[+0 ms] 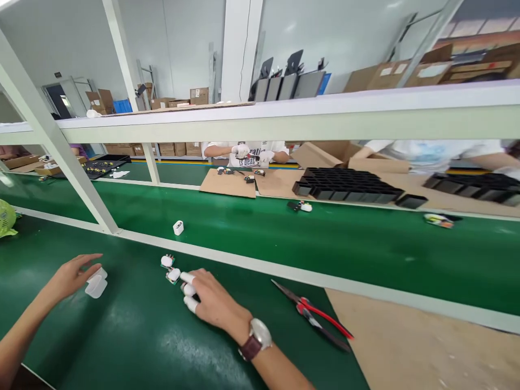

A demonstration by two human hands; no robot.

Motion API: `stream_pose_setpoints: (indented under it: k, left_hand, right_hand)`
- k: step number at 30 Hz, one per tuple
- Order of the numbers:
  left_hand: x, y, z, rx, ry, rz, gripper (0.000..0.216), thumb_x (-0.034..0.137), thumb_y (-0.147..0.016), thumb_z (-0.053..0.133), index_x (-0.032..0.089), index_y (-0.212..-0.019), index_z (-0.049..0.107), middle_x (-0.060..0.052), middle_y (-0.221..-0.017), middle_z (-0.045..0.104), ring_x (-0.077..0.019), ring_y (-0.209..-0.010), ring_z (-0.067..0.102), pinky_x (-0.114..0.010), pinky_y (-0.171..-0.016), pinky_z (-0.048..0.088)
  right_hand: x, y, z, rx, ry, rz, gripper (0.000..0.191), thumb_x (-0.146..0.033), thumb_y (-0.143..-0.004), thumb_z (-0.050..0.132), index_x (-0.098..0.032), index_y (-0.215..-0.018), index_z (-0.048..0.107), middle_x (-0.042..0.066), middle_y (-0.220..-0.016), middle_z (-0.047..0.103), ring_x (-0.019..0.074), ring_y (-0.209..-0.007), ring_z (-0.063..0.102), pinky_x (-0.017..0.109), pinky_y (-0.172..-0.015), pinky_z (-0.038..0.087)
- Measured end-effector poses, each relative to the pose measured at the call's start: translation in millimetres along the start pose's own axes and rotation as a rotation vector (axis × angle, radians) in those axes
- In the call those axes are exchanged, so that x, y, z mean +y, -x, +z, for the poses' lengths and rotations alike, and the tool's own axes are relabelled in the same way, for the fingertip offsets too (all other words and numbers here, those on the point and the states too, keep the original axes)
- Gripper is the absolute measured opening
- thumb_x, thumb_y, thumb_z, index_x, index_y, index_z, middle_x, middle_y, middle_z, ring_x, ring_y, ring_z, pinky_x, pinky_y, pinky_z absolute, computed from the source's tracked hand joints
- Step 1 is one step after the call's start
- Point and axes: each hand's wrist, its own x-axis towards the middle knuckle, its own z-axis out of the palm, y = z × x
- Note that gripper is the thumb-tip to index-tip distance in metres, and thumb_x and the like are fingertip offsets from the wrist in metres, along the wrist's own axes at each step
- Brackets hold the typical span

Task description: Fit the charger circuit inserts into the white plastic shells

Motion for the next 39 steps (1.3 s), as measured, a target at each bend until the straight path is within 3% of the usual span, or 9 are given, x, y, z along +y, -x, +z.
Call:
stream_pose_setpoints:
  k: [5,12,15,17,22,24,28,34,39]
  left_hand:
    - [-7,12,6,-0.051,0.157,-0.066,0.067,0.074,-0.088,0.054,0.023,-0.125,0.075,-0.008,-0.115,0.082,-0.031,-0.102,0.078,-0.037,-0.086,0.064]
    - [-13,13,-4,0.121,0.033,-0.057,0.05,0.062,-0.089,0.055,0.022,-0.11,0.077,-0.008,-0.101,0.083,-0.0286,-0.082,0.078,-0.033,-0.068,0.062]
    - [18,10,-11,0.36,-0.037,0.048,0.042,0.052,-0.097,0.052,0.023,-0.118,0.075,-0.008,-0.111,0.078,-0.0234,-0.08,0.074,-0.032,-0.071,0.059]
    - [58,7,-6,0.395,0.043,0.199,0.036,0.045,-0.099,0.055,0.022,-0.118,0.075,-0.008,-0.112,0.075,-0.0209,-0.083,0.071,-0.03,-0.071,0.058]
    - [166,7,57,-0.038,0.365,0.583,0.032,0.02,-0.1,0.048,0.024,-0.119,0.073,-0.007,-0.116,0.073,-0.0157,-0.086,0.072,-0.023,-0.065,0.056]
    - [188,10,86,-0.137,0.39,0.649,0.036,0.012,-0.096,0.047,0.023,-0.117,0.073,-0.007,-0.114,0.074,-0.0142,-0.08,0.071,-0.024,-0.068,0.057]
    - [190,16,115,-0.142,0.429,0.651,0.034,0.013,-0.099,0.046,0.022,-0.119,0.071,-0.009,-0.116,0.073,-0.0176,-0.089,0.073,-0.029,-0.078,0.059]
    - [170,16,110,-0.12,0.585,0.485,0.027,0.036,-0.106,0.055,0.026,-0.127,0.068,-0.009,-0.113,0.073,-0.0208,-0.092,0.072,-0.034,-0.079,0.062]
    - [169,22,105,-0.353,0.471,0.593,0.089,0.043,-0.08,0.089,0.032,-0.156,0.045,-0.013,-0.149,0.057,-0.0318,-0.13,0.062,-0.046,-0.105,0.058]
  right_hand:
    - [-19,18,2,0.002,0.166,-0.003,0.046,-0.03,-0.096,0.072,-0.022,-0.139,0.056,0.013,-0.15,0.055,0.0331,-0.134,0.054,0.055,-0.113,0.048]
    - [37,88,-26,0.168,0.448,0.192,0.038,-0.01,-0.101,0.041,-0.019,-0.13,0.063,0.014,-0.116,0.068,0.0295,-0.102,0.067,0.052,-0.091,0.06]
    - [32,97,-30,0.258,0.494,0.222,0.033,-0.017,-0.104,0.044,-0.018,-0.132,0.062,0.016,-0.121,0.066,0.0312,-0.105,0.066,0.052,-0.093,0.06]
    - [14,86,-24,0.271,0.45,0.211,0.032,-0.024,-0.105,0.05,-0.018,-0.135,0.06,0.016,-0.124,0.065,0.0313,-0.111,0.065,0.051,-0.097,0.058]
    - [-35,27,14,0.13,0.264,0.204,0.048,-0.041,-0.095,0.074,-0.018,-0.134,0.058,0.012,-0.12,0.065,0.0306,-0.108,0.063,0.049,-0.097,0.058]
    - [-39,13,25,0.087,0.253,0.191,0.036,-0.033,-0.094,0.073,-0.018,-0.125,0.062,0.011,-0.113,0.066,0.0296,-0.101,0.063,0.049,-0.092,0.058]
    - [-24,21,23,0.115,0.187,0.142,0.032,-0.013,-0.099,0.057,-0.019,-0.13,0.059,0.011,-0.115,0.066,0.0266,-0.105,0.062,0.049,-0.096,0.057]
    - [-9,52,15,0.2,0.113,0.163,0.058,-0.017,-0.099,0.062,-0.023,-0.152,0.04,0.015,-0.143,0.056,0.0314,-0.134,0.053,0.057,-0.108,0.054]
    - [-11,52,24,0.23,0.153,0.163,0.046,-0.017,-0.104,0.054,-0.022,-0.149,0.043,0.014,-0.128,0.064,0.031,-0.121,0.06,0.055,-0.1,0.058]
